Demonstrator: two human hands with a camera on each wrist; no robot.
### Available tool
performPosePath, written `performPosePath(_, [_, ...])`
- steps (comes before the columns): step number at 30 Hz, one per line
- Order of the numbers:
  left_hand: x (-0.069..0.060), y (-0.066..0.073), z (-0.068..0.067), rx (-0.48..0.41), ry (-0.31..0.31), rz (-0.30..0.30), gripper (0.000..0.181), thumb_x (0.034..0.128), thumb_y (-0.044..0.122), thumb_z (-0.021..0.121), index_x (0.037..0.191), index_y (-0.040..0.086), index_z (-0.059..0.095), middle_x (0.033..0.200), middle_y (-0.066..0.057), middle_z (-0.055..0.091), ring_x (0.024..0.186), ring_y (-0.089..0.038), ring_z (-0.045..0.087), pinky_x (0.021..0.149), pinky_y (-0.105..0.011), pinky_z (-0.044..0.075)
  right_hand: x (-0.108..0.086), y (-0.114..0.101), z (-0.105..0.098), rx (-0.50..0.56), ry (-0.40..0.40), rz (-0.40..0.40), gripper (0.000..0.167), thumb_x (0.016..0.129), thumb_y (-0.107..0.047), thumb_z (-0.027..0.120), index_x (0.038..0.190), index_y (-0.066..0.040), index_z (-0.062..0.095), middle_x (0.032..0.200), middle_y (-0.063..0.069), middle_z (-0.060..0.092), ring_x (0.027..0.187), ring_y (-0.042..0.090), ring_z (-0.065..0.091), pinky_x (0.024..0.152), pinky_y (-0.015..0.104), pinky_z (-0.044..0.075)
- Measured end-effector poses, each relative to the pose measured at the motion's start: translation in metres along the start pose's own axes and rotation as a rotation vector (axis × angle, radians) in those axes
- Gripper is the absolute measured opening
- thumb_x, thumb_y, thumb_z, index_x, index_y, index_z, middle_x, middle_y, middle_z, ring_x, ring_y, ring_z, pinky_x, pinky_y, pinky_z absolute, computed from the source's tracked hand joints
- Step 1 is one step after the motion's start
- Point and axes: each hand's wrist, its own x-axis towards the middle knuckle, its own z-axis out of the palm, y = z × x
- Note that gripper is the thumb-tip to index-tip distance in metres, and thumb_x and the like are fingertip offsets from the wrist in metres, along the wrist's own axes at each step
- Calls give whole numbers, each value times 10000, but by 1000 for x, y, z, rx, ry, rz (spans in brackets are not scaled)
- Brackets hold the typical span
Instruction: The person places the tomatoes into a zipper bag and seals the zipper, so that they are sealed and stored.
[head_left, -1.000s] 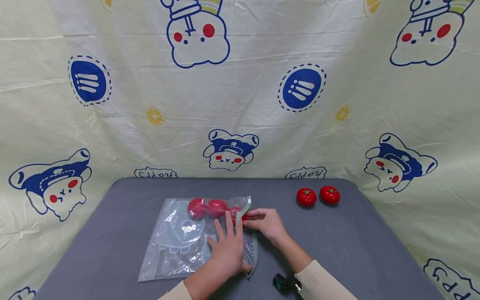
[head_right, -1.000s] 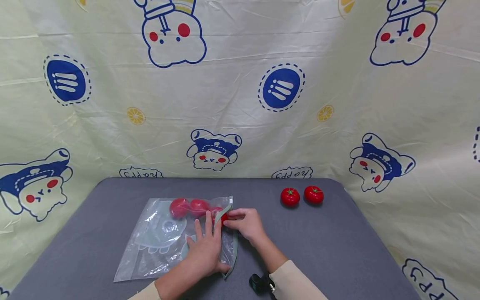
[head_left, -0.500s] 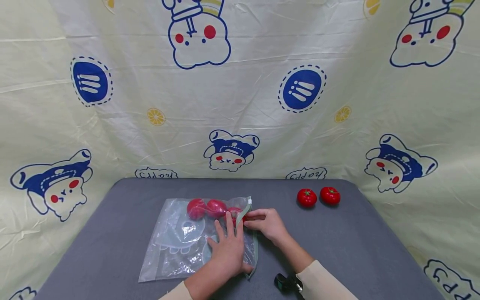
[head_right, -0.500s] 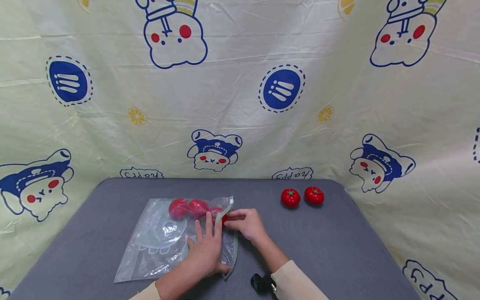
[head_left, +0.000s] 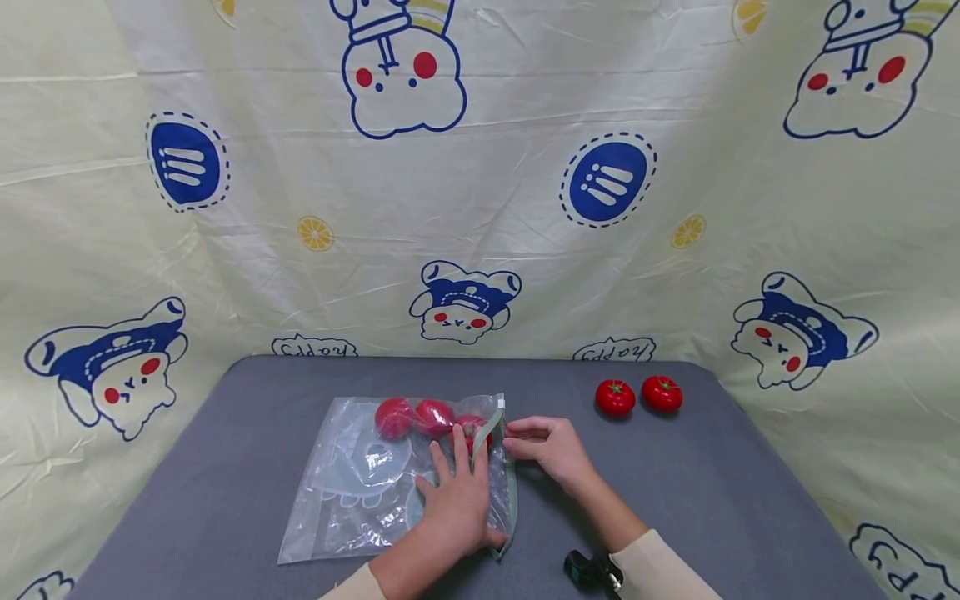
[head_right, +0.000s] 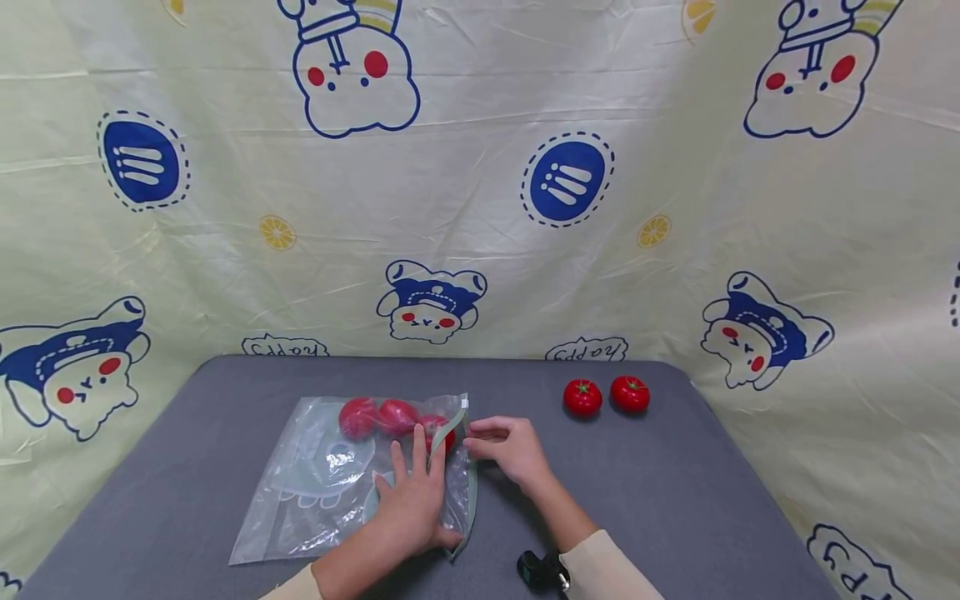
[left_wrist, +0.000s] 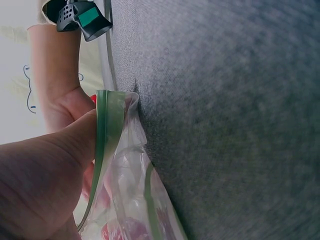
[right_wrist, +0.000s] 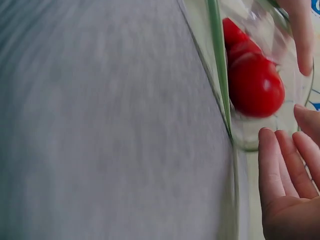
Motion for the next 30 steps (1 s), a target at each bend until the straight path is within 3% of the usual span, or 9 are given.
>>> performPosePath(9, [-1,-1,2,7,4,2,1327,531,571,980,1603,161,314,1715,-195,79,1515,-595,133,1046,-829,312,-2,6,-27,-42,103,-70,411,877,-164,823,1193,69,703,1096,178,769,937,316,769,793,298,630])
performPosePath(19, [-2,-2,5,-5,15,16,1314,535,548,984,1600,154,322,1713,-201,81,1510,-600,143,1036,-831,322,-8,12,-60,-95,232,-158,357,894,-241,812,1152,-5,740,1012,41,793,935,346,755,799,236,609])
performPosePath(30, [-2,-3,3,-6,3,30,1321,552,548,982,1610,153,295,1718,-204,46,1512,-604,125,1036,-838,309,-8,14,-90,-61,426,-205,351,906,-211,799,1152,32,737,871,-137,772,755,64,716,748,181,590])
